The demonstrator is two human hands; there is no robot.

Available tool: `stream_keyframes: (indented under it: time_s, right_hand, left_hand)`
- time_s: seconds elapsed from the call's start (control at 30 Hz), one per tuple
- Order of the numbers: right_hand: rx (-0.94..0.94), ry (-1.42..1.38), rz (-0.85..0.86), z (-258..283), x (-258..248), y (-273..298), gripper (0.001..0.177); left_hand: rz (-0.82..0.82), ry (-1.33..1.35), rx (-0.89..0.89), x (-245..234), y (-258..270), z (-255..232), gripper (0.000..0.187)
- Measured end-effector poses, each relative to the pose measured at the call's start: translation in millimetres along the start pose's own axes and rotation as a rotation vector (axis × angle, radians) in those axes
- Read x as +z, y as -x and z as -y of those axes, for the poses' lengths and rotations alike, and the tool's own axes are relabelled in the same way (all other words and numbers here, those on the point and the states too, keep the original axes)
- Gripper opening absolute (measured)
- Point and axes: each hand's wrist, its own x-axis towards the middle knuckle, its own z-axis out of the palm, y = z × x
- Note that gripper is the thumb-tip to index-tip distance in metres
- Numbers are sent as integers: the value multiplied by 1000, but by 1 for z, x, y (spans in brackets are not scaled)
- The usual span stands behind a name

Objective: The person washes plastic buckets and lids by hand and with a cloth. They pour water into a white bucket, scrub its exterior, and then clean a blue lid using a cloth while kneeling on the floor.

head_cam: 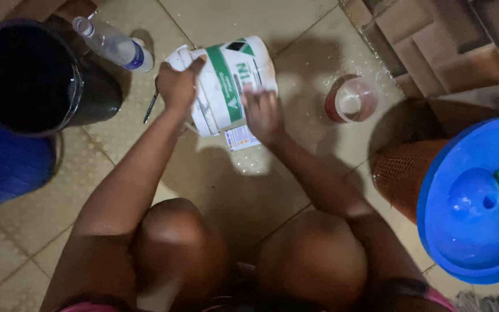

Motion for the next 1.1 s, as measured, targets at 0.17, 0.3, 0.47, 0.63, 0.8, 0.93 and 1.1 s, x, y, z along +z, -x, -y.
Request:
stream_keyframes:
  time_s: [0.17, 0.3, 0.47, 0.63, 0.8, 0.93, 1.1]
  right_hand:
    - [-267, 20, 46, -35, 25, 9, 14]
    - [-11, -30, 148, -73, 51, -85, 18]
    - [-57, -109, 28, -73, 45, -119, 27]
    - [-138, 147, 112, -13, 7, -46, 35]
    - [-207, 99, -21, -19, 8, -55, 28]
    - [-43, -19, 42, -72, 49, -126, 24]
    - [218, -364, 374, -88, 54, -163, 30]
  left_hand:
    - [49, -141, -19, 1, -25, 6, 61]
    - [112, -165, 3, 0, -22, -5, 61]
    - [185, -162, -25, -3, -41, -13, 70]
    - [312, -164, -77, -6, -72, -11, 71]
    - [262, -125, 19, -5, -69, -1, 67]
    - [255, -120, 153, -2, -63, -2, 65]
    - [175, -155, 147, -6, -50, -2, 63]
